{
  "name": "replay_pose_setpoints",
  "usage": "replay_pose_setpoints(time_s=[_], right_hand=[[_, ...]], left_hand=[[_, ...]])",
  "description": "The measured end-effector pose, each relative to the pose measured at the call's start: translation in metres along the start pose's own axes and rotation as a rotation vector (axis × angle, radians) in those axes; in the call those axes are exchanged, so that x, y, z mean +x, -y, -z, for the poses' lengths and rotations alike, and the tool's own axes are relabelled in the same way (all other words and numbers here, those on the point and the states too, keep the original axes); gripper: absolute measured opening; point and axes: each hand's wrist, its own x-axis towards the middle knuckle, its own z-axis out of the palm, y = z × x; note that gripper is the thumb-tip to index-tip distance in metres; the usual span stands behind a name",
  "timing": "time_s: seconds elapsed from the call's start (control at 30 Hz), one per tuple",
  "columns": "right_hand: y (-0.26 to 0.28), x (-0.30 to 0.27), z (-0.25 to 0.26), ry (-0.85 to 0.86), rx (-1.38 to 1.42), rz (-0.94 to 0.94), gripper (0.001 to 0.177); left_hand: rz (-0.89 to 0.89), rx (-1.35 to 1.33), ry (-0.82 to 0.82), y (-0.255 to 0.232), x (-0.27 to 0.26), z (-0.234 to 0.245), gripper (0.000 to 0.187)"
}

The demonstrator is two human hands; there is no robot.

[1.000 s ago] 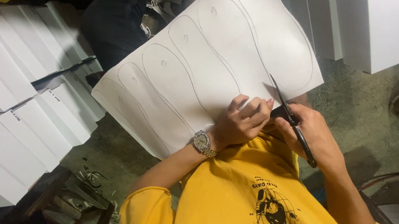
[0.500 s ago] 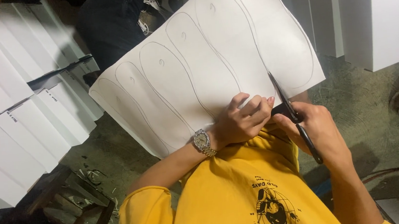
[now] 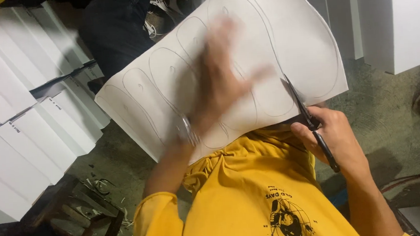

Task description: The person uses scissors to cut out shoe insole shapes from a large sheet of white foam. They carefully follow the drawn outlines, separating each insole and placing the finished pieces onto a nearby table.

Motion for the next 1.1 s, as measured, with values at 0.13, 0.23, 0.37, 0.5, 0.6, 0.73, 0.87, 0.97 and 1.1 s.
replay_pose_setpoints(time_s=[0.13,0.23,0.37,0.5,0.6,0.73,0.87,0.97,1.1], right_hand=[[0.0,0.001,-0.004,-0.011,-0.022,-0.04,0.049],[-0.006,0.001,-0.009,-0.024,0.001,-0.015,0.056],[-0.01,0.004,-0.012,-0.04,-0.005,0.017,0.063],[-0.004,0.007,-0.009,-0.01,-0.008,-0.012,0.049],[0.003,0.006,-0.004,-0.019,-0.009,-0.058,0.038],[0.002,0.006,-0.002,-0.012,-0.048,-0.044,0.044],[-0.004,0.007,-0.003,-0.01,-0.04,-0.007,0.044],[-0.004,0.008,-0.002,-0.008,-0.074,-0.026,0.04],[-0.004,0.007,-0.001,0.015,-0.083,0.009,0.049]], left_hand=[[0.323,0.08,0.091,0.046,0.073,0.037,0.106],[0.605,-0.35,0.403,0.041,0.102,0.056,0.07],[0.407,-0.599,0.592,0.057,0.105,0.059,0.046],[0.461,-0.82,0.557,0.07,0.099,0.047,0.037],[0.322,-0.78,0.519,0.081,0.096,0.038,0.042],[0.25,-0.929,0.468,0.094,0.092,0.029,0.058],[0.199,-0.891,0.422,0.102,0.086,0.031,0.066],[0.202,-0.845,0.394,0.107,0.084,0.029,0.071],[0.251,-0.84,0.394,0.099,0.084,0.032,0.076]])
